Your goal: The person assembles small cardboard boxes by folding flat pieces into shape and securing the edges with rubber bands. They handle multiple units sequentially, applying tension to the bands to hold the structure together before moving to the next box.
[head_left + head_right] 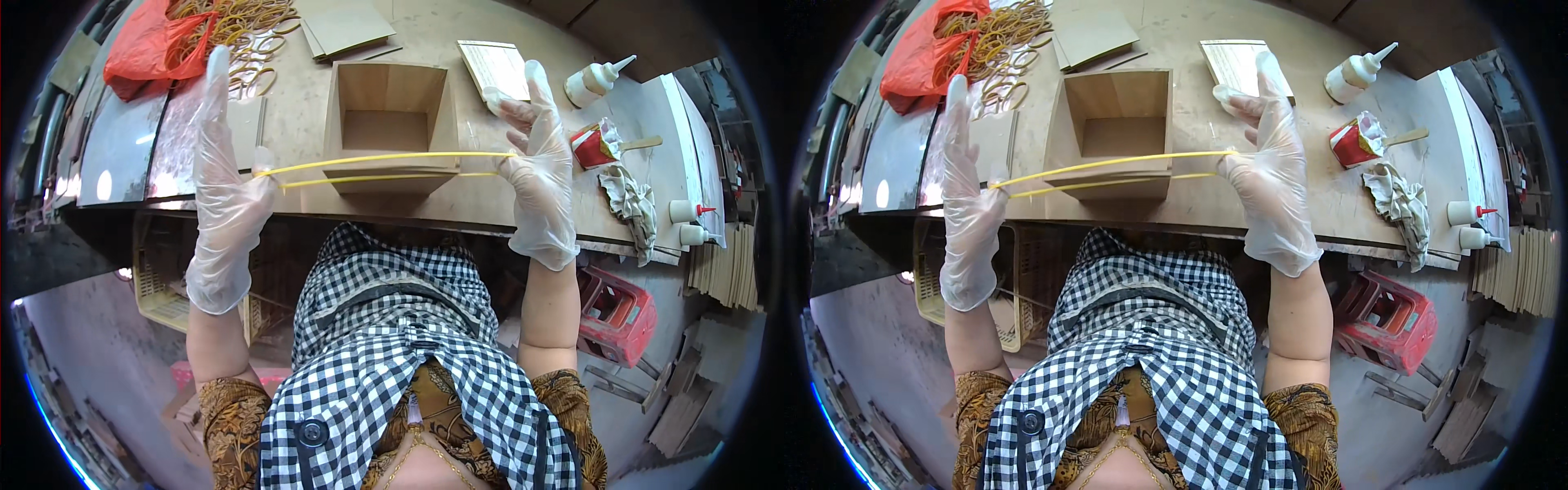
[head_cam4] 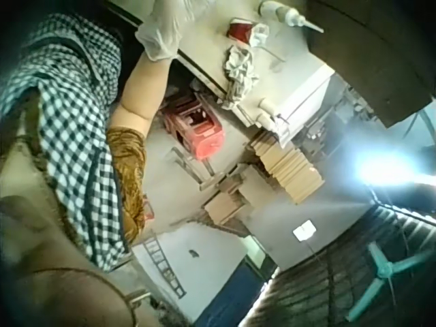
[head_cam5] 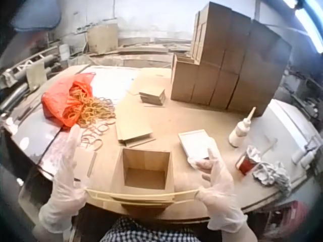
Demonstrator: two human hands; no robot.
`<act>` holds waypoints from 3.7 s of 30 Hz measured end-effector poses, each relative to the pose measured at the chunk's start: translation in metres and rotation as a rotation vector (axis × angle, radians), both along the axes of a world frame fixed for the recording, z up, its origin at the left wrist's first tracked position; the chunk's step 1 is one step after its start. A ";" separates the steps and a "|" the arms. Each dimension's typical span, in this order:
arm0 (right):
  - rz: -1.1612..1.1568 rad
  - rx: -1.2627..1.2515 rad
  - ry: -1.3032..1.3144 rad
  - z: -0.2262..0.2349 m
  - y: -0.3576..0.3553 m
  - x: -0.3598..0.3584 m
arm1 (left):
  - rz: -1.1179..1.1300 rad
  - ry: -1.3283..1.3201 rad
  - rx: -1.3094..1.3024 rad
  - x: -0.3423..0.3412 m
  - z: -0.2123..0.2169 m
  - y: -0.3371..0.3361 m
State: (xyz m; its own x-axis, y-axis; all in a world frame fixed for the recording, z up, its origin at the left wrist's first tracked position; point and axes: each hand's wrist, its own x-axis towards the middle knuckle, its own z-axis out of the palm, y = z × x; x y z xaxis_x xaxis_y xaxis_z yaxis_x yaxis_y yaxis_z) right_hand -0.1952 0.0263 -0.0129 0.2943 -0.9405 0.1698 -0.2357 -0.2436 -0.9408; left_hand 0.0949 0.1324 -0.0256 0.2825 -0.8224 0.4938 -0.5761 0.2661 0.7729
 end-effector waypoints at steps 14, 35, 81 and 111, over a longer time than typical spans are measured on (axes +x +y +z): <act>0.447 0.031 -0.265 -0.027 -0.035 0.011 | -0.569 -0.141 0.455 0.023 0.011 -0.051; 0.284 0.009 -0.266 -0.044 -0.048 0.030 | -0.504 0.312 0.204 0.009 -0.011 -0.070; -0.168 0.373 -0.520 -0.026 -0.038 0.073 | -0.298 1.185 0.322 -0.016 -0.023 -0.088; 0.107 0.659 -1.070 -0.055 -0.037 0.063 | -0.586 1.289 0.415 -0.005 -0.038 -0.076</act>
